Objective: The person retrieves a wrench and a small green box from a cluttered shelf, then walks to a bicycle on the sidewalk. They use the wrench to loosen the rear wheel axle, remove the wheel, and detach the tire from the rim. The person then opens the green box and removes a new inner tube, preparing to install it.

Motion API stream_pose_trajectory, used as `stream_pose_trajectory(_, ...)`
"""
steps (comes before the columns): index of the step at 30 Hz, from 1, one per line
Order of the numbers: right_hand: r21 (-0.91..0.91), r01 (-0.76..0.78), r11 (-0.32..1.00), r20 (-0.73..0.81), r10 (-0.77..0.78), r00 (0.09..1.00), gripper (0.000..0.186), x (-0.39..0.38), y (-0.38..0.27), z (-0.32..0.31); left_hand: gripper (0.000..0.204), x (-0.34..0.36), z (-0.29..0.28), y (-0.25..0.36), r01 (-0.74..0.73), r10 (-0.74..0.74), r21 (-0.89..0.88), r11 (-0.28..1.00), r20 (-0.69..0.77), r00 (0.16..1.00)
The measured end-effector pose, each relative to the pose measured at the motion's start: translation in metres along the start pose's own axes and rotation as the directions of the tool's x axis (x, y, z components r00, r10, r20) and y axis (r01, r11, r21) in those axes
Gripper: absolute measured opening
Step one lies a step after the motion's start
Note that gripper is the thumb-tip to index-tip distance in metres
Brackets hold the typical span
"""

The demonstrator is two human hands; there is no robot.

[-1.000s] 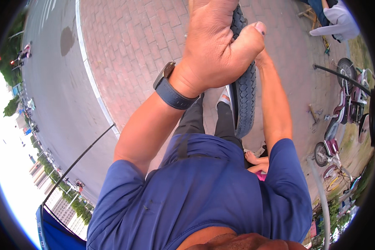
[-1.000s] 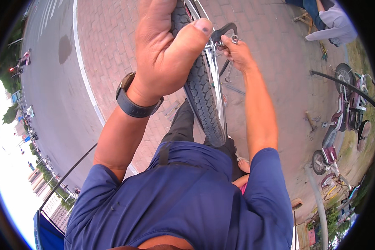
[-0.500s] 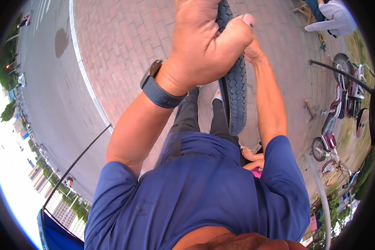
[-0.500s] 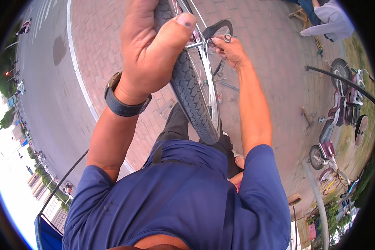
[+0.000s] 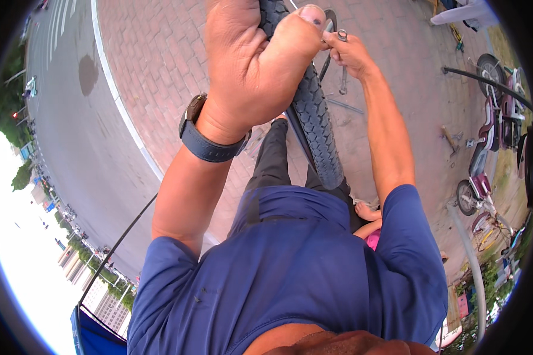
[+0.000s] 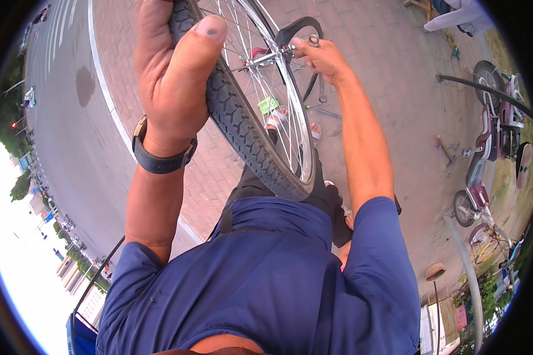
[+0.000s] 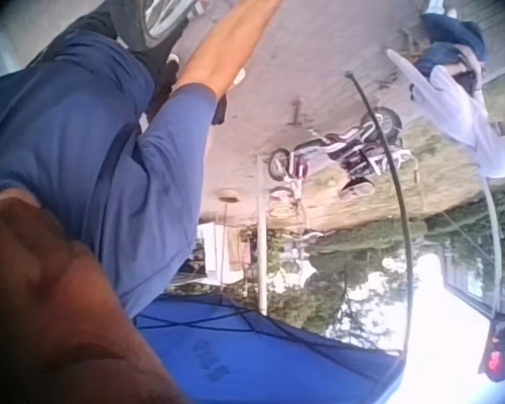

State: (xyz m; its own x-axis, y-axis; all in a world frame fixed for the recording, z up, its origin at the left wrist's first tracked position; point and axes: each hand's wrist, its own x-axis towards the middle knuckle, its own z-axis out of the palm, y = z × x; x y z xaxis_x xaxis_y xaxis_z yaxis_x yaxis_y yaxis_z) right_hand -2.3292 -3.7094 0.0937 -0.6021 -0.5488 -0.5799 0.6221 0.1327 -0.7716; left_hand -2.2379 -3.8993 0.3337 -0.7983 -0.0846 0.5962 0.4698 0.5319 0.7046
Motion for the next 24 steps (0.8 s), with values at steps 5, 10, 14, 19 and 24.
stream_pose_trajectory(5,-0.033,0.117,0.993,0.047,-0.116,0.992,0.021,0.005,0.007,0.002,0.054,0.006,0.013,0.025,0.043,-0.043,-0.024,0.999,-0.027,0.999)
stream_pose_trajectory(10,-0.003,0.037,0.999,0.0,-0.037,0.999,0.013,0.005,0.003,0.003,0.055,0.005,0.014,0.027,0.049,-0.049,-0.02,0.999,-0.022,0.999)
stream_pose_trajectory(14,-0.049,0.016,0.999,-0.016,-0.017,1.0,0.022,0.004,-0.001,0.011,0.056,0.001,0.01,0.01,-0.006,0.004,-0.052,0.999,-0.024,1.0)
stream_pose_trajectory(19,-0.038,0.201,0.979,0.004,-0.201,0.98,0.023,0.005,0.005,0.007,0.056,0.002,0.004,0.012,0.007,-0.007,-0.177,0.984,0.002,1.0)
stream_pose_trajectory(24,-0.131,-0.042,0.991,-0.048,0.036,0.998,0.018,0.001,-0.011,0.013,0.057,0.001,-0.006,-0.008,-0.055,0.056,-0.016,0.998,0.057,0.997)
